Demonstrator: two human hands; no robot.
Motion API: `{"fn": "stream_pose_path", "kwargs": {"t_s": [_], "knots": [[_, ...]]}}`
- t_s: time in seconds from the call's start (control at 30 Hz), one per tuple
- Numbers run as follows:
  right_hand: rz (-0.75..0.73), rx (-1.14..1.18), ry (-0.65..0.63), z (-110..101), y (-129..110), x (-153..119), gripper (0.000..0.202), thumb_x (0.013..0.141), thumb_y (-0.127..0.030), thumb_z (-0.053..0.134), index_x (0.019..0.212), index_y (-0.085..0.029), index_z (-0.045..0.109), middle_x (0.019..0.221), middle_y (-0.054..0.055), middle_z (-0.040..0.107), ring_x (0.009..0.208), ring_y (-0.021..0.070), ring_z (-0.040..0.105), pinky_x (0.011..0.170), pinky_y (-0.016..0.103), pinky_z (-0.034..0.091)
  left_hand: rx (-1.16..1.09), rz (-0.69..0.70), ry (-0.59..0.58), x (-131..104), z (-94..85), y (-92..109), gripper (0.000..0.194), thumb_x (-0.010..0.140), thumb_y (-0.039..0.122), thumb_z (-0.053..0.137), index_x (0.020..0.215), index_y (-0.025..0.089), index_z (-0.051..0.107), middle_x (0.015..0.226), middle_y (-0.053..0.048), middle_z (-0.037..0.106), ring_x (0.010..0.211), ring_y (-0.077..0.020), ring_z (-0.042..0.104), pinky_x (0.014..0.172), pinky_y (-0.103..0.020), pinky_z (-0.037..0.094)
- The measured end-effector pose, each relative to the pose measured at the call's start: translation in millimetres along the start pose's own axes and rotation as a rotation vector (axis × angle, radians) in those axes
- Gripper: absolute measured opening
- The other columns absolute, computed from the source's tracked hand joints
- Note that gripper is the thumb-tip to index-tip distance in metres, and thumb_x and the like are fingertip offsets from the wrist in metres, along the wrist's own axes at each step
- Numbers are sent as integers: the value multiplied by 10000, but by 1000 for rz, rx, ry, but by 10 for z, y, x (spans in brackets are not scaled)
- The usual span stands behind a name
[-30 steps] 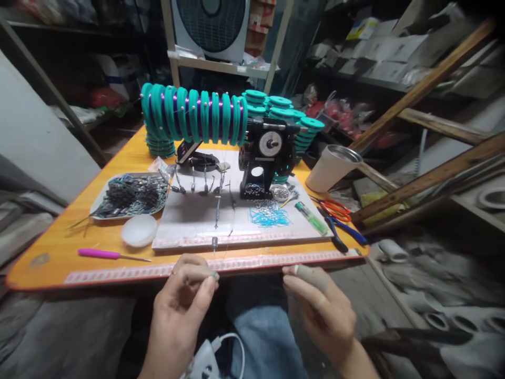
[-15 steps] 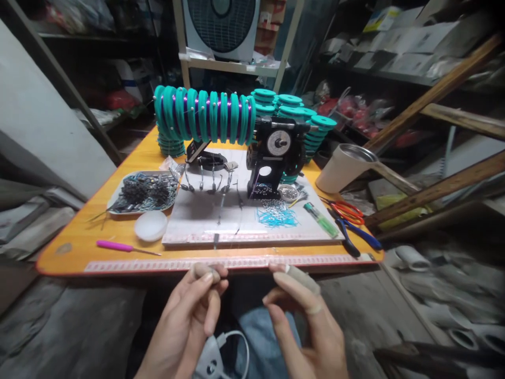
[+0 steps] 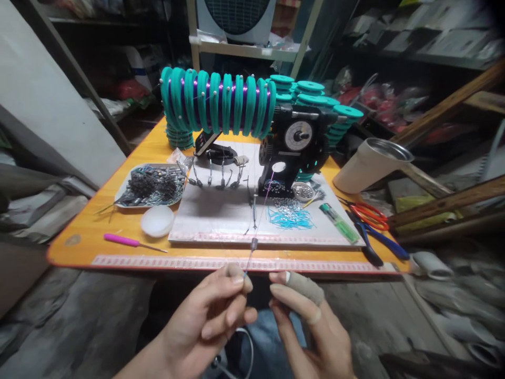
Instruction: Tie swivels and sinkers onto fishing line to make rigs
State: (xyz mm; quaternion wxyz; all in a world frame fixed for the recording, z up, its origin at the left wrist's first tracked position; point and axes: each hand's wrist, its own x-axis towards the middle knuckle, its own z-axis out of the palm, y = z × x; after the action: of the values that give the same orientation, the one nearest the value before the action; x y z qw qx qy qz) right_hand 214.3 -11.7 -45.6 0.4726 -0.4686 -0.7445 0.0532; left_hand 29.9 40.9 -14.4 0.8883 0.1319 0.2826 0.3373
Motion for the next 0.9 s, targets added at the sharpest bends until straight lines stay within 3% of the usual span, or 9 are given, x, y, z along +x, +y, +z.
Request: {"fn": "stream_pose_path", "kwargs": {"t_s": [0.1,0.23,0.33,0.47,0.57,0.63,0.7,0.77,0.9], "knots": [[-34,93,55,29,4,198,552,855,35,601,1352,-197,537,1214,95,614,1150,172,621,960,259,561,342,273,71,16,2,-7,203,852,312,730,732,168,651,536,65,488,505,-43,414,667,-160,474],[-197,-17,-76,71,31,517,509,905,0,576,1360,-225,571,1316,131,548,968,176,670,776,302,621,917,681,200,-32,-42,-19,180,939,301,617,796,197,650,761,0,625,717,-114,576,657,-183,466],[-357,-114,-133,57,63,711,348,935,-92,603,1270,-183,637,1216,129,653,920,214,686,716,338,626,1113,810,278,-88,-91,22,123,935,254,602,830,223,659,755,-4,623,733,-151,613,635,-220,477],[-585,-256,-136,13,87,870,223,931,-83,589,1130,-129,679,1060,131,724,1025,267,656,810,397,623,1347,928,266,-131,-136,152,92,919,202,609,851,237,660,725,-7,601,692,-164,565,614,-263,445],[-508,-204,-176,12,66,950,209,917,-69,545,1067,-159,659,1103,145,685,1109,283,613,889,457,590,1489,1116,241,-130,-140,243,123,890,127,623,893,247,647,613,45,474,589,-139,463,763,-321,458],[-422,-67,-250,24,37,1016,206,921,-72,515,1063,-178,619,1122,137,640,1104,256,612,904,429,580,1539,1204,214,-127,-140,279,190,871,76,627,949,248,643,659,45,499,614,-132,496,853,-352,458],[-381,64,-342,39,11,1094,206,947,-83,487,1089,-201,578,1139,115,606,1088,216,613,893,365,578,1569,1247,207,-132,-149,292,246,856,50,633,1005,245,648,836,-6,584,755,-157,589,844,-343,478],[-391,112,-429,61,-6,1169,219,960,-80,460,1110,-209,553,1129,105,591,1055,201,613,853,334,582,1600,1284,226,-140,-166,291,278,842,44,646,1036,242,659,989,-50,581,868,-186,625,785,-319,500],[-365,22,-435,115,-39,1243,206,960,-56,406,1055,-166,552,1010,110,559,904,211,592,752,354,575,1715,1423,303,-116,-194,295,268,807,39,671,1007,217,658,986,-58,573,823,-189,625,786,-346,520]]}}
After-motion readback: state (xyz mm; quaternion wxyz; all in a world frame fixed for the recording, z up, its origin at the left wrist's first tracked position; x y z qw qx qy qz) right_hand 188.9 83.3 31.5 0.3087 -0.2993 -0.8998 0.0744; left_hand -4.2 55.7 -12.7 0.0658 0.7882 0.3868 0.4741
